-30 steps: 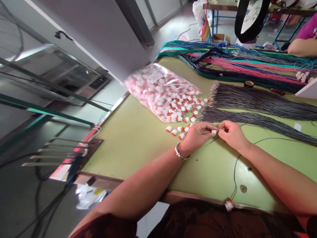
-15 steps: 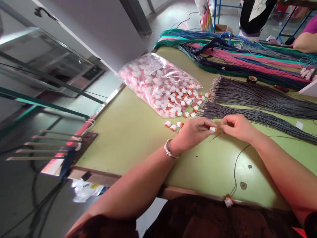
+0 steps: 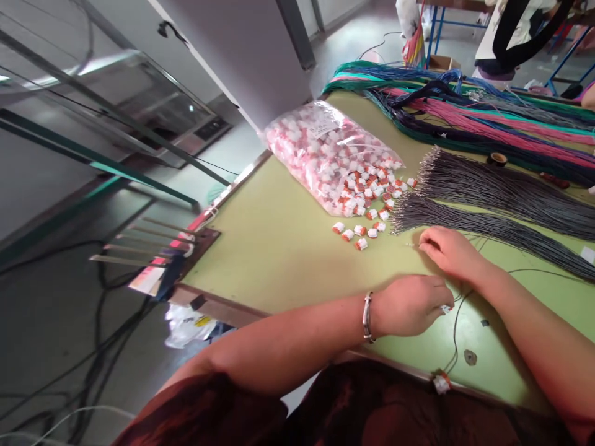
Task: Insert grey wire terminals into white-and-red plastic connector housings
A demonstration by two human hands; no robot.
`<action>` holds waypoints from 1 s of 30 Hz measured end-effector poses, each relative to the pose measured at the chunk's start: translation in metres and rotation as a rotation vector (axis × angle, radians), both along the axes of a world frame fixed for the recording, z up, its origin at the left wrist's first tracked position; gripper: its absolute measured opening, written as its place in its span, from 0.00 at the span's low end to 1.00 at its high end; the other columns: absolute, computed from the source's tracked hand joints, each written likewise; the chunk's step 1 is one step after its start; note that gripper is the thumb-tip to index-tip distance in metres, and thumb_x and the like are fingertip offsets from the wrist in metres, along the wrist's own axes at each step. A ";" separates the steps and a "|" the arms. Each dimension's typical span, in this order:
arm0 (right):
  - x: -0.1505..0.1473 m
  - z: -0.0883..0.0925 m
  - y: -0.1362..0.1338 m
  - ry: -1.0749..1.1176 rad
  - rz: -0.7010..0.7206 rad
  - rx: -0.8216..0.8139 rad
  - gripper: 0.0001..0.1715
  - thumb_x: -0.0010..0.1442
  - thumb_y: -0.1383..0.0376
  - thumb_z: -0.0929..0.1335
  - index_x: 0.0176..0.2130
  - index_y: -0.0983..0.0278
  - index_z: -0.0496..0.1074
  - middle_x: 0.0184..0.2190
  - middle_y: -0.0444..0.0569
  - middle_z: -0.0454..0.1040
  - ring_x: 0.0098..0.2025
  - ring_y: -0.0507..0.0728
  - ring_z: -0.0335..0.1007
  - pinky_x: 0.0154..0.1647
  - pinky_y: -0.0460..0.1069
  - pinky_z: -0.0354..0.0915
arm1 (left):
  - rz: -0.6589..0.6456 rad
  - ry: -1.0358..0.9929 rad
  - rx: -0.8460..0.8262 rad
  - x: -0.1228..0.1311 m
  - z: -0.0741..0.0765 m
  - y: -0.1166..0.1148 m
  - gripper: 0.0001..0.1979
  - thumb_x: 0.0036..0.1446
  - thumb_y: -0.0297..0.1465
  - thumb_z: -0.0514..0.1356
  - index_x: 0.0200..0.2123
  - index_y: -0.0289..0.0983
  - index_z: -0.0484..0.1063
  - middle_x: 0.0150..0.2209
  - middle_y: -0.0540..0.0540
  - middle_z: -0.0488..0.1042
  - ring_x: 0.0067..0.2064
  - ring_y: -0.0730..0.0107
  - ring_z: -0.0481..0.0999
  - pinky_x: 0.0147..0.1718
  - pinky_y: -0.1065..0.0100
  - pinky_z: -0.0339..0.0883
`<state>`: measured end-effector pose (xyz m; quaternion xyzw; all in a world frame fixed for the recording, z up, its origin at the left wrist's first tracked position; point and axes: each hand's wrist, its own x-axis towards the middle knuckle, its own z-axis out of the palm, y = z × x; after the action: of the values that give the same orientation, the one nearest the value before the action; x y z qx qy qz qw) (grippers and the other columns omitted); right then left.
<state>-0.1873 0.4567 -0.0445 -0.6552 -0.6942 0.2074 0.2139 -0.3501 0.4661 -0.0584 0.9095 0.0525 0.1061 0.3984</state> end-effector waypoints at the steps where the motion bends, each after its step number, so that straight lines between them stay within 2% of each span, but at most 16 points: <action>1: 0.001 -0.001 0.001 0.087 -0.075 0.002 0.07 0.58 0.66 0.63 0.30 0.64 0.69 0.28 0.46 0.72 0.29 0.51 0.63 0.32 0.47 0.56 | -0.049 0.008 0.010 -0.001 0.003 0.002 0.07 0.57 0.28 0.55 0.37 0.38 0.74 0.36 0.45 0.75 0.37 0.67 0.74 0.36 0.69 0.66; 3: 0.001 -0.004 0.002 0.254 -0.222 0.000 0.07 0.56 0.64 0.63 0.28 0.64 0.68 0.24 0.44 0.72 0.26 0.51 0.62 0.29 0.46 0.56 | -0.191 -0.001 0.033 -0.004 0.012 0.011 0.08 0.57 0.30 0.58 0.39 0.38 0.74 0.39 0.44 0.76 0.39 0.66 0.74 0.37 0.69 0.66; 4: 0.001 -0.005 0.002 0.320 -0.278 0.001 0.08 0.55 0.63 0.63 0.28 0.64 0.67 0.23 0.44 0.71 0.24 0.50 0.61 0.28 0.46 0.57 | -0.231 -0.017 0.034 -0.006 0.018 0.018 0.08 0.57 0.32 0.59 0.40 0.38 0.74 0.39 0.44 0.76 0.39 0.66 0.74 0.38 0.69 0.66; 5: 0.000 -0.006 0.002 0.368 -0.317 0.005 0.08 0.54 0.62 0.64 0.27 0.64 0.67 0.22 0.43 0.71 0.24 0.50 0.61 0.27 0.46 0.57 | -0.215 -0.038 0.040 -0.009 0.024 0.027 0.08 0.56 0.33 0.60 0.39 0.39 0.75 0.39 0.44 0.76 0.40 0.66 0.74 0.38 0.69 0.66; 6: -0.001 -0.007 0.002 0.397 -0.344 0.012 0.08 0.53 0.62 0.64 0.26 0.64 0.67 0.21 0.43 0.70 0.23 0.50 0.61 0.26 0.46 0.57 | -0.127 -0.062 0.061 -0.013 0.029 0.038 0.08 0.57 0.33 0.59 0.38 0.39 0.75 0.39 0.44 0.76 0.40 0.65 0.74 0.39 0.68 0.66; 9: -0.004 -0.009 0.001 0.407 -0.379 0.028 0.08 0.51 0.62 0.65 0.26 0.64 0.69 0.19 0.43 0.69 0.22 0.50 0.59 0.25 0.46 0.55 | 0.349 -0.075 0.230 -0.024 0.038 0.075 0.08 0.58 0.30 0.56 0.36 0.39 0.76 0.38 0.42 0.75 0.42 0.61 0.71 0.44 0.61 0.63; 10: -0.004 -0.010 0.001 0.402 -0.379 0.035 0.09 0.51 0.62 0.65 0.26 0.64 0.70 0.19 0.43 0.69 0.22 0.50 0.59 0.24 0.45 0.55 | 0.445 -0.023 0.300 -0.027 0.038 0.085 0.08 0.57 0.28 0.56 0.36 0.38 0.76 0.37 0.41 0.74 0.42 0.59 0.71 0.44 0.59 0.63; 12: -0.004 -0.010 0.001 0.405 -0.375 0.052 0.10 0.51 0.61 0.65 0.26 0.65 0.71 0.19 0.43 0.69 0.22 0.50 0.59 0.25 0.45 0.55 | 0.505 0.118 0.392 -0.029 0.032 0.101 0.09 0.54 0.25 0.56 0.33 0.36 0.76 0.33 0.41 0.73 0.40 0.58 0.70 0.42 0.59 0.63; 14: -0.002 -0.011 0.001 0.420 -0.368 0.060 0.10 0.51 0.61 0.65 0.26 0.65 0.71 0.20 0.43 0.69 0.22 0.49 0.59 0.25 0.45 0.56 | 0.490 0.207 0.408 -0.029 0.024 0.106 0.11 0.52 0.23 0.55 0.31 0.36 0.77 0.30 0.41 0.71 0.37 0.59 0.70 0.40 0.61 0.64; 17: 0.000 -0.011 0.001 0.432 -0.357 0.055 0.09 0.51 0.62 0.65 0.26 0.65 0.72 0.20 0.42 0.68 0.23 0.49 0.58 0.25 0.45 0.56 | 0.527 0.182 0.378 -0.028 0.019 0.105 0.14 0.53 0.22 0.53 0.35 0.38 0.78 0.30 0.42 0.68 0.36 0.62 0.70 0.38 0.63 0.64; 20: 0.000 -0.011 0.000 0.463 -0.361 0.076 0.09 0.50 0.62 0.66 0.25 0.65 0.71 0.19 0.42 0.67 0.22 0.49 0.58 0.24 0.45 0.56 | 0.639 0.064 0.299 -0.028 0.026 0.102 0.15 0.55 0.25 0.53 0.40 0.38 0.77 0.32 0.43 0.68 0.36 0.63 0.69 0.38 0.62 0.64; 22: -0.002 -0.008 -0.002 0.502 -0.379 0.103 0.08 0.49 0.62 0.66 0.24 0.65 0.70 0.18 0.41 0.65 0.22 0.48 0.56 0.23 0.44 0.54 | 0.682 -0.041 0.065 -0.026 0.031 0.099 0.12 0.56 0.30 0.56 0.39 0.37 0.77 0.31 0.44 0.70 0.34 0.65 0.70 0.37 0.64 0.65; 25: -0.006 -0.002 -0.007 0.508 -0.398 0.167 0.07 0.48 0.63 0.66 0.22 0.64 0.67 0.17 0.40 0.63 0.20 0.47 0.53 0.21 0.44 0.53 | 0.597 -0.103 -0.625 -0.018 0.030 0.090 0.12 0.52 0.35 0.62 0.36 0.34 0.75 0.28 0.46 0.73 0.28 0.72 0.71 0.30 0.69 0.65; 27: -0.008 0.003 -0.010 0.480 -0.392 0.229 0.07 0.48 0.65 0.66 0.21 0.63 0.65 0.17 0.40 0.62 0.20 0.47 0.53 0.21 0.44 0.53 | 0.509 -0.098 -1.053 -0.011 0.025 0.083 0.12 0.49 0.36 0.65 0.34 0.32 0.73 0.29 0.46 0.74 0.27 0.75 0.72 0.28 0.72 0.66; 28: -0.009 0.005 -0.011 0.465 -0.384 0.257 0.07 0.48 0.66 0.65 0.21 0.63 0.65 0.17 0.40 0.62 0.20 0.48 0.54 0.22 0.44 0.53 | 0.483 -0.099 -1.196 -0.008 0.022 0.080 0.12 0.49 0.35 0.66 0.32 0.32 0.73 0.29 0.45 0.75 0.28 0.76 0.72 0.29 0.73 0.67; 30: -0.009 0.006 -0.013 0.433 -0.360 0.288 0.06 0.49 0.67 0.65 0.21 0.63 0.65 0.18 0.41 0.63 0.21 0.48 0.55 0.22 0.45 0.54 | 0.474 -0.110 -1.351 -0.003 0.016 0.077 0.09 0.50 0.32 0.65 0.31 0.31 0.73 0.29 0.46 0.75 0.28 0.78 0.73 0.29 0.75 0.67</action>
<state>-0.1960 0.4440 -0.0381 -0.6710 -0.5278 0.2003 0.4807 -0.3529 0.5428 -0.0424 0.4217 0.2825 0.1797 0.8427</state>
